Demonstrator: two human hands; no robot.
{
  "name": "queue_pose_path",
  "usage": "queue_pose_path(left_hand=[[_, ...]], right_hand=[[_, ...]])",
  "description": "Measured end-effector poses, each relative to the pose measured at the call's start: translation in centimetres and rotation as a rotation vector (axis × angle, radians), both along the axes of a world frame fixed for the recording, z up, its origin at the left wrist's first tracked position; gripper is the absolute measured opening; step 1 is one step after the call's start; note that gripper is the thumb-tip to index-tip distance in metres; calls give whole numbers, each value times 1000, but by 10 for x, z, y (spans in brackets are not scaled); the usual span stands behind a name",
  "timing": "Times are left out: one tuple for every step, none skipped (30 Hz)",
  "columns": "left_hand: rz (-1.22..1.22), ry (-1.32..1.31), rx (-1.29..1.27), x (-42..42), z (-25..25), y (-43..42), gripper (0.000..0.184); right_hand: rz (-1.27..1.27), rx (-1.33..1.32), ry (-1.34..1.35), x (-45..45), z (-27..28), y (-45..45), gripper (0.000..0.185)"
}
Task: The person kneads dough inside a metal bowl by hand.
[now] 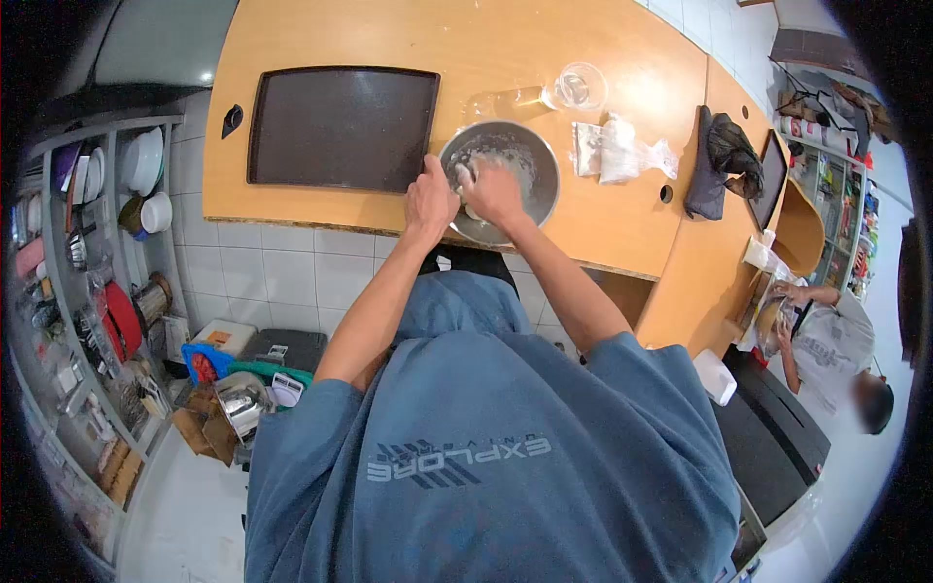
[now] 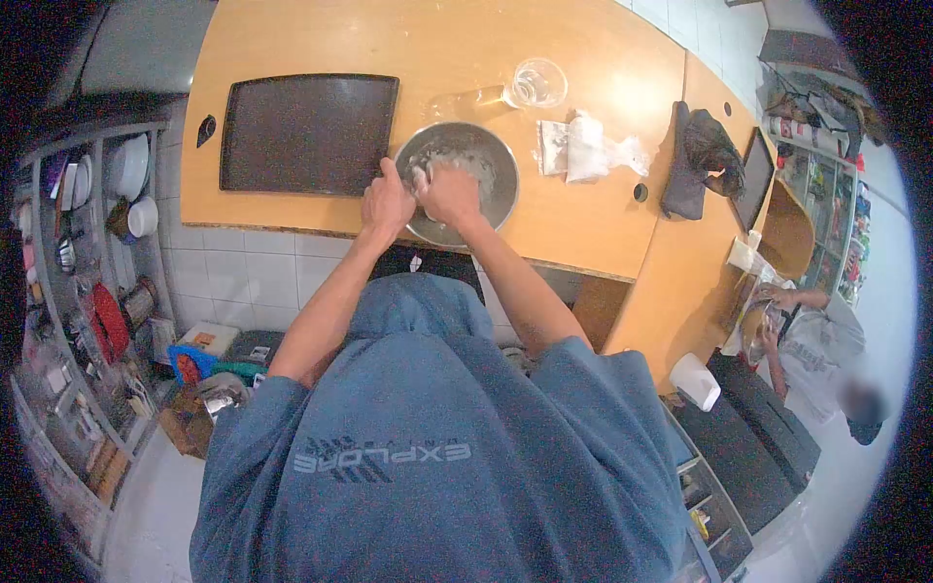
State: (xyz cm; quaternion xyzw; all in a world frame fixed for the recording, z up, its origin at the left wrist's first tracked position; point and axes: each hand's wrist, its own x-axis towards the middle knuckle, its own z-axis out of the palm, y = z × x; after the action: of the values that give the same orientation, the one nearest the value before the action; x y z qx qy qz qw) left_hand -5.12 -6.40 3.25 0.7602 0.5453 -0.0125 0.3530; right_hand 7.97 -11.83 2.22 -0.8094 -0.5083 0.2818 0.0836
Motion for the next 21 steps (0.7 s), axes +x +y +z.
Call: queue_pose_path(left_hand=[[1,-8,-11,0,1,1,44],[2,-16,-24,-1,2,1,45],[2,-26,-37,-1,4,0,46],[-14,-30,-28,0,4,1,46],[-29,-33,-20,-1,5,2,46],[-43,-33,-12,-2,3,3,46],[-48,-42,-3,-3,1,2,46],[-54,-52,6,-3,-3,2,46],[-60,-60,15,-2,-2,4,46],[-55,-52,10,-2,0,5,45],[-50,-44,2,-2,1,4,44],[-47,-37,-6,-1,3,4,43],[-54,-27,-12,0,0,5,42],[-59,-17,-19,-1,-4,4,42],[-64,-7,-24,-2,-7,4,41],[-57,-10,-27,-3,-8,4,41],[-54,-11,-34,-6,-9,1,41],[-54,-18,-34,-5,-6,2,41],[-54,-22,-32,-4,-4,3,41],[-51,-25,-31,-4,-2,4,42],[-47,-26,-36,-6,0,2,42]], right_hand=[[51,35,-38,-3,0,-6,49],[101,69,-76,-4,-2,-14,49],[150,103,-116,-4,0,-19,49],[170,25,-96,-3,2,-22,49],[168,27,-92,-3,4,-26,49],[168,29,-85,-3,5,-32,49],[168,30,-79,-3,3,-34,48],[169,44,-103,-3,0,-34,48],[171,57,-126,-3,-4,-34,47],[172,71,-145,-5,-9,-35,47],[149,137,-169,-7,-17,-34,42],[124,201,-194,-8,-22,-31,39],[99,267,-221,-7,-26,-27,35],[86,214,-205,-6,-30,-23,36],[71,163,-189,-5,-28,-16,37],[56,115,-173,-3,-25,-8,38],[53,75,-154,-2,-25,-4,39],[47,41,-141,1,-26,2,40],[42,5,-129,4,-26,7,42],[33,14,-129,6,-26,10,43],[26,17,-126,5,-25,9,45]])
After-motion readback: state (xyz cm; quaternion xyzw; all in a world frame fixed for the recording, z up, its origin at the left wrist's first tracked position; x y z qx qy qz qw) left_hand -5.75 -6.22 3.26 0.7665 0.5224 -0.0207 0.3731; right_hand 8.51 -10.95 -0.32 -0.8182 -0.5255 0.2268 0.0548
